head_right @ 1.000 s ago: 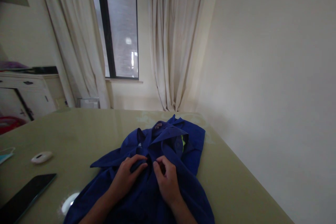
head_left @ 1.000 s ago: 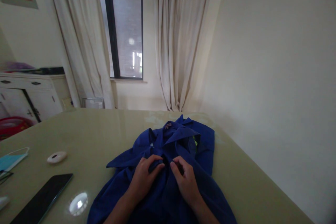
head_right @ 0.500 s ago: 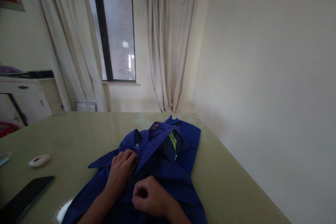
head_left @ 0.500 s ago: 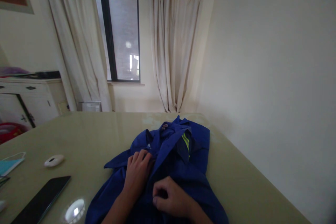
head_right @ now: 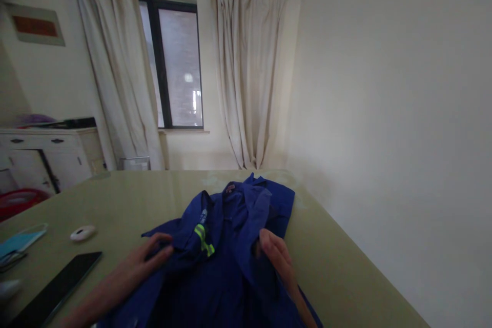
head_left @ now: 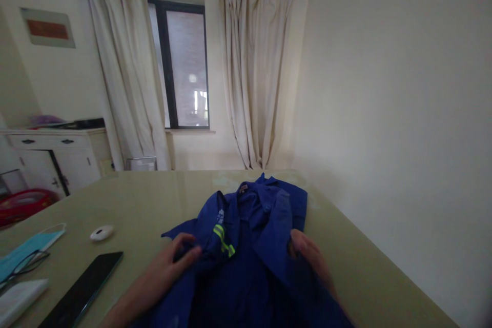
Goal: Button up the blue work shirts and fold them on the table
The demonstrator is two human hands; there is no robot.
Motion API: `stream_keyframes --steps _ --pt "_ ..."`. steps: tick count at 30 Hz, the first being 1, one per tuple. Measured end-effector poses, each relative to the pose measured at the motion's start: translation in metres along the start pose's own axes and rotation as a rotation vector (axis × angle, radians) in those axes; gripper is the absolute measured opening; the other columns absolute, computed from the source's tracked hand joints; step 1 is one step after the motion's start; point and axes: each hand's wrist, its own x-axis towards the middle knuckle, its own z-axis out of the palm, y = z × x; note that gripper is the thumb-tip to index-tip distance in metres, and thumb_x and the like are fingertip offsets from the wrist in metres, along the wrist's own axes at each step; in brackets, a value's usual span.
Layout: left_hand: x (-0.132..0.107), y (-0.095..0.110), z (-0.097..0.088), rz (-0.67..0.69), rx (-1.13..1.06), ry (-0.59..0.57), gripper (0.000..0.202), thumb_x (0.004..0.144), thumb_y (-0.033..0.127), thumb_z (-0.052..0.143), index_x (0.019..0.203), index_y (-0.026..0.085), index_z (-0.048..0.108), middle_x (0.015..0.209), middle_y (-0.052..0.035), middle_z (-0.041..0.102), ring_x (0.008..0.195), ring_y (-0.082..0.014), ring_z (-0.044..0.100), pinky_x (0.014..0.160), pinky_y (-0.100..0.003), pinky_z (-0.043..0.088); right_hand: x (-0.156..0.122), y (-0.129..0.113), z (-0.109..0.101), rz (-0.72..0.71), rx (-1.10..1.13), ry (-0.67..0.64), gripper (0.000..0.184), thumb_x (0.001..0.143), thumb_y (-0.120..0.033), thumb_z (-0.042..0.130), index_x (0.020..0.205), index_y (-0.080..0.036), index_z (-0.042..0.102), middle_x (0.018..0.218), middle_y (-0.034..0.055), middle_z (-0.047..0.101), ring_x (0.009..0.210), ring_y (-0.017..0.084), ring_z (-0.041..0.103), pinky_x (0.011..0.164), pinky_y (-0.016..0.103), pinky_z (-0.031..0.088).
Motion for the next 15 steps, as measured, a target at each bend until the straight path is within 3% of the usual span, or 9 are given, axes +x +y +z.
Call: stream_keyframes --steps 2,3,6,9,11,15 --pt "-0.014 -0.013 -0.001 0.004 0.372 -0.046 0.054 0.071 0.045 0.075 0.122 0.026 0.067 0.132 -0.0114 0.066 0.109 -0.0333 0.069 0.097 -0.048 0.052 -0.005 -0.013 -0.001 0.046 -0.068 -0.164 0.055 0.089 -0.073 0.052 0.065 -0.024 0.046 0.062 -0.0031 0.042 0.057 0.013 0.039 0.055 0.026 0.036" --pt "-0.017 -0.018 -0.001 -0.004 0.53 -0.067 0.048 0.071 0.038 0.075 0.117 0.025 0.069 0.133 -0.013 0.064 0.107 -0.0333 0.069 0.097 -0.049 0.052 -0.007 -0.018 0.001 0.068 -0.137 -0.247 0.053 0.088 -0.069 0.059 0.066 -0.022 0.048 0.065 -0.003 0.044 0.061 0.013 0.042 0.059 0.025 0.037" --pt "-0.017 -0.019 -0.001 0.045 0.728 -0.046 0.018 0.085 0.025 0.059 0.098 0.023 0.071 0.126 -0.0107 0.064 0.107 -0.0274 0.068 0.099 -0.043 0.051 -0.009 -0.032 0.016 0.115 -0.342 -0.386 0.047 0.086 -0.061 0.068 0.07 -0.02 0.053 0.074 -0.0029 0.05 0.076 0.014 0.047 0.07 0.024 0.038" --pt "-0.014 0.0 0.004 0.207 0.529 0.067 0.024 0.098 0.031 0.044 0.098 0.025 0.067 0.118 -0.0069 0.066 0.111 -0.0237 0.063 0.105 -0.038 0.047 -0.012 -0.038 0.038 0.107 -0.347 -0.401 0.048 0.091 -0.061 0.062 0.07 -0.019 0.051 0.073 -0.0038 0.049 0.075 0.013 0.047 0.069 0.023 0.036" --pt "-0.014 0.02 0.015 0.253 0.308 0.05 0.032 0.102 0.038 0.035 0.101 0.026 0.065 0.112 -0.0055 0.068 0.107 -0.0225 0.063 0.101 -0.034 0.049 -0.015 -0.039 0.056 0.061 -0.338 -0.388 0.045 0.093 -0.058 0.06 0.071 -0.019 0.051 0.071 -0.0043 0.049 0.074 0.013 0.046 0.069 0.023 0.035" --pt "-0.014 0.058 0.054 0.229 0.136 -0.261 0.032 0.093 0.038 0.049 0.12 0.027 0.064 0.097 -0.0036 0.074 0.088 -0.0227 0.067 0.084 -0.031 0.054 -0.021 -0.04 0.089 -0.116 -0.307 -0.549 0.034 0.082 -0.048 0.076 0.075 -0.02 0.058 0.07 -0.0061 0.053 0.069 0.01 0.047 0.067 0.021 0.035"
